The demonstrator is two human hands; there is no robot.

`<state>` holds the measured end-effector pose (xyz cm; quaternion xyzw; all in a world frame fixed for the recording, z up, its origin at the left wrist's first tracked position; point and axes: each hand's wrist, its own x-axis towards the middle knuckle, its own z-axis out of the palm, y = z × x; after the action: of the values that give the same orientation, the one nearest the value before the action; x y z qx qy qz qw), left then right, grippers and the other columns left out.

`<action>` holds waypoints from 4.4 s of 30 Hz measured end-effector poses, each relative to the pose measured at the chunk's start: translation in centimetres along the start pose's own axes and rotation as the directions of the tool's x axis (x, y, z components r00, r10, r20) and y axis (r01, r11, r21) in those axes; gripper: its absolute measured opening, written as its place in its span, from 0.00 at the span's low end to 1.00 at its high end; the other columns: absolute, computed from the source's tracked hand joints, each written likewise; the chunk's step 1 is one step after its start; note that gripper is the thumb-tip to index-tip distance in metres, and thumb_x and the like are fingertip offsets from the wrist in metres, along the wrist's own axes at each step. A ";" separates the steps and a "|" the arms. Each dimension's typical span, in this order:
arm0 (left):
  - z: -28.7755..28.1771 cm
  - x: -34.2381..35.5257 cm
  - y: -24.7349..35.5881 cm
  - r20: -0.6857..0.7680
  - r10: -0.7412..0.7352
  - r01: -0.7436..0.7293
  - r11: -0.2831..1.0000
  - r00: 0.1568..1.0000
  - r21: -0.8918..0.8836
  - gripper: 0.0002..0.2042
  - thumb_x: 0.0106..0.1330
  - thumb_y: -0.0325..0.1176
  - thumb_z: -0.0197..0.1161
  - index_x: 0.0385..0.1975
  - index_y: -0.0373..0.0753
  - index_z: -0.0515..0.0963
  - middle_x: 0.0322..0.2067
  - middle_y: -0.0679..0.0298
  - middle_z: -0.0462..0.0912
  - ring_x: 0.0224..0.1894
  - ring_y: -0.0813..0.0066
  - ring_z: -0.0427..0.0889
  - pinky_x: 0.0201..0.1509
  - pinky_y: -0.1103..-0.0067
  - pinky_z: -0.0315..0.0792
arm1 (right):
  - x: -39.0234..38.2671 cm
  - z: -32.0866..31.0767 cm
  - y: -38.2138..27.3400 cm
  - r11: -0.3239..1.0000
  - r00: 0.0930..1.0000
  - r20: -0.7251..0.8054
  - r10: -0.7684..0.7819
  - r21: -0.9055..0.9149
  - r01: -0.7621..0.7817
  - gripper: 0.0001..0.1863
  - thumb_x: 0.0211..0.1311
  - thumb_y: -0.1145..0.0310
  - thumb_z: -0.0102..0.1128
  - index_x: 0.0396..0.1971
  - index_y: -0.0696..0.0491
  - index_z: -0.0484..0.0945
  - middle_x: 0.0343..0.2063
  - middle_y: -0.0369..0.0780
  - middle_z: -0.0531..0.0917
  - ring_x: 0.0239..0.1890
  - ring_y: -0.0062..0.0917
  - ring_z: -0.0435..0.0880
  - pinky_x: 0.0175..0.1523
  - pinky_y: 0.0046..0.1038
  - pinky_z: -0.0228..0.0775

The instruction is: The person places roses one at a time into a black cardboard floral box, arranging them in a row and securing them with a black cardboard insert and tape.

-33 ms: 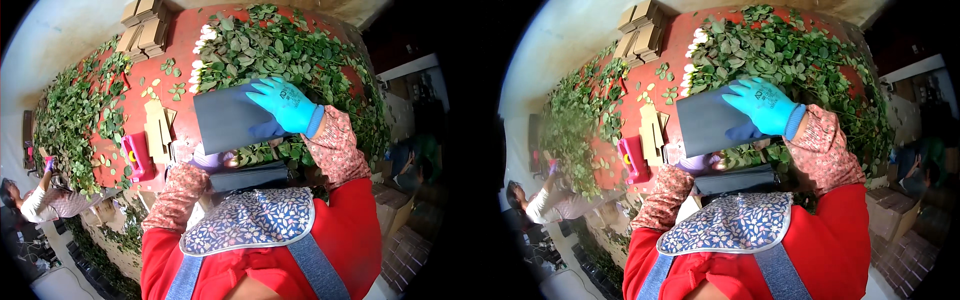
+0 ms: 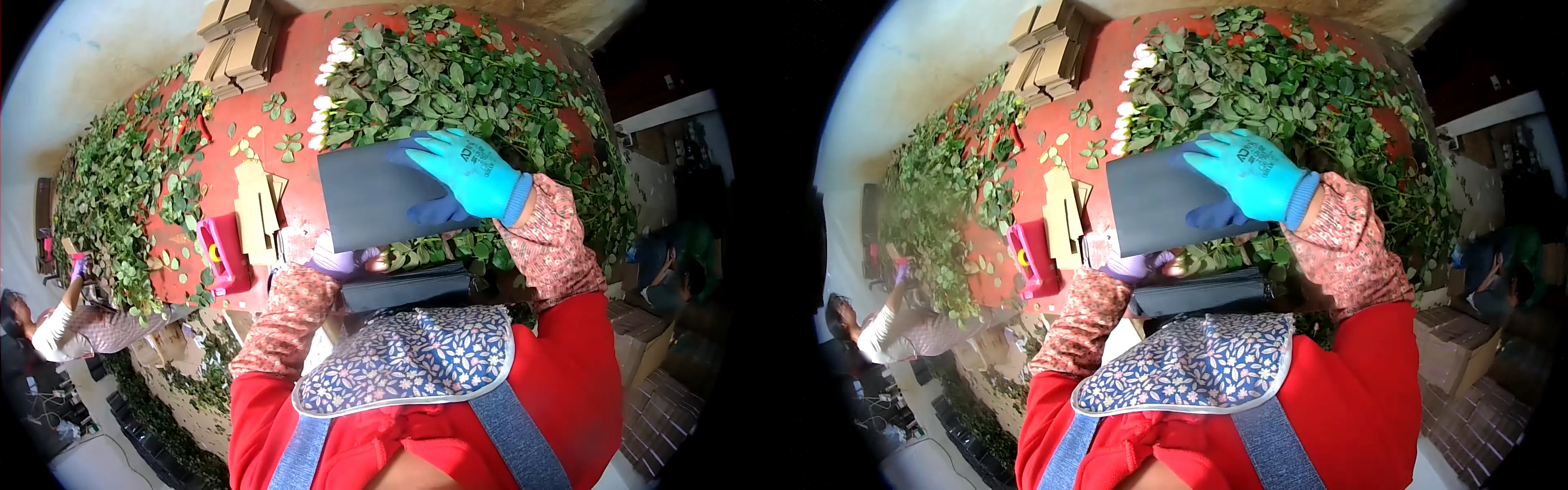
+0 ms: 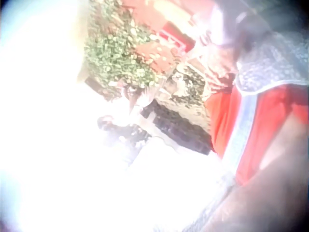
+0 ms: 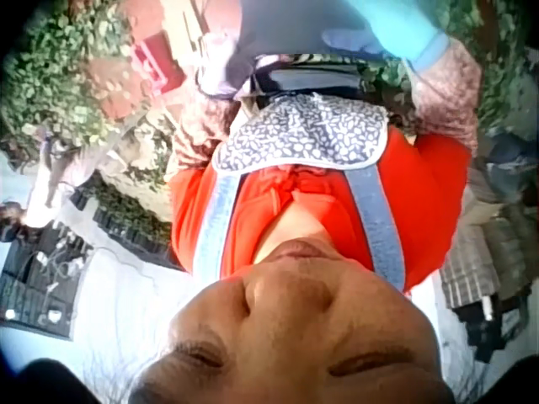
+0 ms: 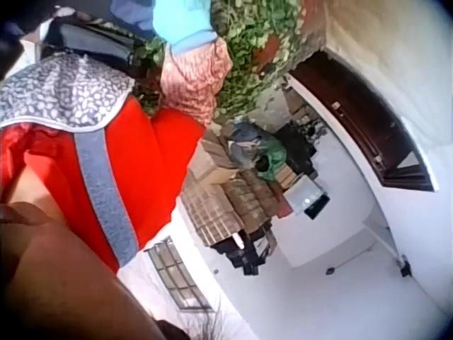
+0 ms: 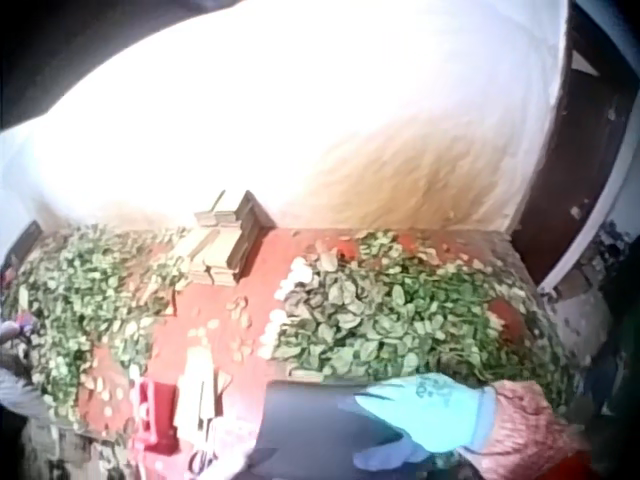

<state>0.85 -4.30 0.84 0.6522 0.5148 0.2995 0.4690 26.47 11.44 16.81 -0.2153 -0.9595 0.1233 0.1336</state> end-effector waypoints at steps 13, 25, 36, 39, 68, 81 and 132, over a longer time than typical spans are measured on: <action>-1.7 -7.5 9.7 0.041 -0.578 0.265 0.308 0.815 -0.914 0.10 0.68 0.34 0.64 0.43 0.36 0.76 0.36 0.66 0.77 0.40 0.77 0.75 0.47 0.75 0.68 | -0.5 -5.2 -3.4 0.801 0.899 0.408 0.161 0.478 -0.360 0.31 0.57 0.56 0.70 0.57 0.57 0.75 0.44 0.49 0.83 0.37 0.34 0.87 0.40 0.31 0.79; 0.8 -12.7 13.1 0.182 -0.649 0.582 0.478 0.739 -0.658 0.07 0.67 0.22 0.58 0.43 0.34 0.77 0.28 0.73 0.77 0.29 0.89 0.72 0.33 0.87 0.67 | 2.7 6.4 -2.1 0.882 0.944 0.262 -0.200 0.468 0.056 0.20 0.67 0.60 0.58 0.53 0.56 0.77 0.48 0.49 0.82 0.49 0.45 0.81 0.55 0.40 0.74; -0.2 -14.1 11.9 0.335 -0.521 0.508 0.232 0.785 -0.829 0.12 0.66 0.26 0.57 0.48 0.34 0.76 0.27 0.69 0.81 0.21 0.87 0.74 0.24 0.87 0.68 | -1.4 11.1 -3.1 0.978 0.841 0.499 -0.209 0.099 0.184 0.28 0.69 0.52 0.52 0.62 0.55 0.70 0.65 0.50 0.67 0.68 0.46 0.64 0.71 0.44 0.56; -1.0 -14.7 10.1 0.378 -0.464 0.521 0.231 0.801 -0.821 0.08 0.67 0.31 0.59 0.41 0.35 0.77 0.22 0.69 0.78 0.17 0.84 0.74 0.22 0.85 0.68 | -1.5 11.0 -4.0 0.980 0.828 0.527 -0.193 0.056 0.193 0.30 0.68 0.51 0.53 0.63 0.55 0.68 0.67 0.51 0.64 0.69 0.48 0.61 0.70 0.47 0.55; -0.3 0.4 2.3 0.498 -0.358 0.452 0.889 0.790 -0.078 0.14 0.67 0.39 0.62 0.46 0.39 0.84 0.38 0.59 0.87 0.42 0.69 0.84 0.51 0.74 0.75 | -0.8 12.3 -4.9 0.980 0.878 0.440 -0.188 0.140 0.140 0.26 0.61 0.61 0.58 0.56 0.59 0.73 0.64 0.50 0.69 0.68 0.46 0.65 0.69 0.47 0.55; -8.6 -5.1 -1.0 -0.519 -0.302 0.482 0.838 0.800 0.255 0.18 0.59 0.38 0.68 0.45 0.33 0.78 0.40 0.55 0.82 0.40 0.63 0.82 0.43 0.71 0.77 | -2.9 10.6 -6.7 0.980 0.866 0.460 -0.196 0.101 0.169 0.23 0.55 0.64 0.59 0.53 0.51 0.78 0.66 0.42 0.68 0.72 0.42 0.59 0.73 0.50 0.48; 0.0 -3.2 7.1 -0.028 -0.432 0.422 0.863 0.902 0.277 0.22 0.61 0.49 0.67 0.36 0.32 0.78 0.28 0.46 0.82 0.35 0.44 0.83 0.41 0.59 0.77 | -0.9 10.2 -8.2 0.994 0.847 0.530 0.042 -0.111 0.020 0.42 0.57 0.52 0.65 0.69 0.54 0.61 0.70 0.45 0.61 0.72 0.45 0.57 0.68 0.50 0.54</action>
<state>2.64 -7.55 7.67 0.5861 0.6747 0.1020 0.4369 21.02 2.02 9.49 -0.1855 -0.9631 0.1246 -0.1500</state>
